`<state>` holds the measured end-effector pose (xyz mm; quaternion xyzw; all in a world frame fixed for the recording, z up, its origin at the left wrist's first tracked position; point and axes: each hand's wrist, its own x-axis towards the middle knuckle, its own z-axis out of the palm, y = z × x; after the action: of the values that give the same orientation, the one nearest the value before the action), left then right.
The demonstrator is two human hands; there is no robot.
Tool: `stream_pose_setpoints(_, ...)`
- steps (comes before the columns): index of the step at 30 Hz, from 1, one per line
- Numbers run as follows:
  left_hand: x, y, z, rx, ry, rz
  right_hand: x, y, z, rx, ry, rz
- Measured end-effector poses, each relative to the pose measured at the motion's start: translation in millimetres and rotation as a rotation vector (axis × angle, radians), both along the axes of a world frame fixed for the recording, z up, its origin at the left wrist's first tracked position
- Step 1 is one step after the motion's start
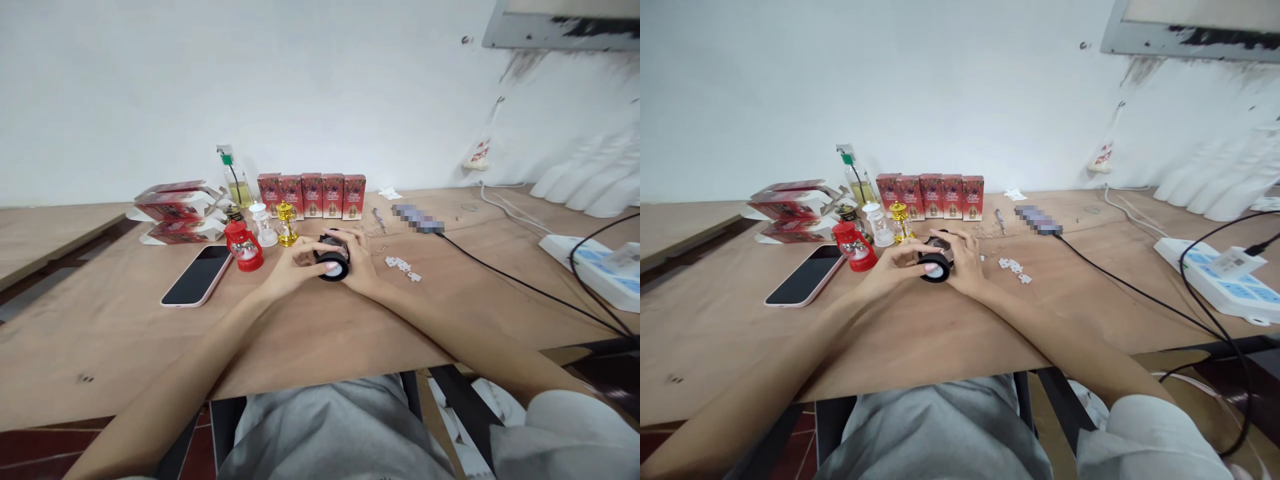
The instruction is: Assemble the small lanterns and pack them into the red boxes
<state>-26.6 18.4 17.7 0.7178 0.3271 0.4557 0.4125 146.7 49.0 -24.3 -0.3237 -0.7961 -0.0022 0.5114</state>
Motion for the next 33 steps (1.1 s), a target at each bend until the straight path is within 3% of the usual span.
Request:
stream_pose_setpoints(3,-1,-2,-2.9,0.181,0.129,0.037,1,0,-0.1,0.038,-0.024,0.016)
stream_pose_setpoints(6,-1,-2,-7.3,0.221,0.171,0.065,1,1,-1.8,0.042,-0.038,0.047)
stream_pose_setpoints(9,-2,0,-9.4,0.168,0.140,0.060,1,3,-3.8,0.042,-0.019,0.050)
stream_pose_setpoints(15,-2,-1,-5.0,0.006,0.100,-0.186,1,5,-7.2,0.171,-0.012,0.038)
stream_pose_setpoints(19,1,-2,-3.5,-0.083,0.091,-0.212,2,10,-5.8,0.202,-0.028,0.049)
stream_pose_setpoints(23,-2,3,-5.1,-0.091,-0.005,-0.156,7,21,-2.5,0.137,0.018,0.047)
stream_pose_setpoints(27,-10,12,-5.7,-0.047,-0.131,0.022,21,37,-3.5,0.047,0.073,-0.066)
stream_pose_setpoints(33,-15,19,-8.4,-0.135,-0.227,0.171,38,52,-5.1,-0.333,-0.057,-0.075)
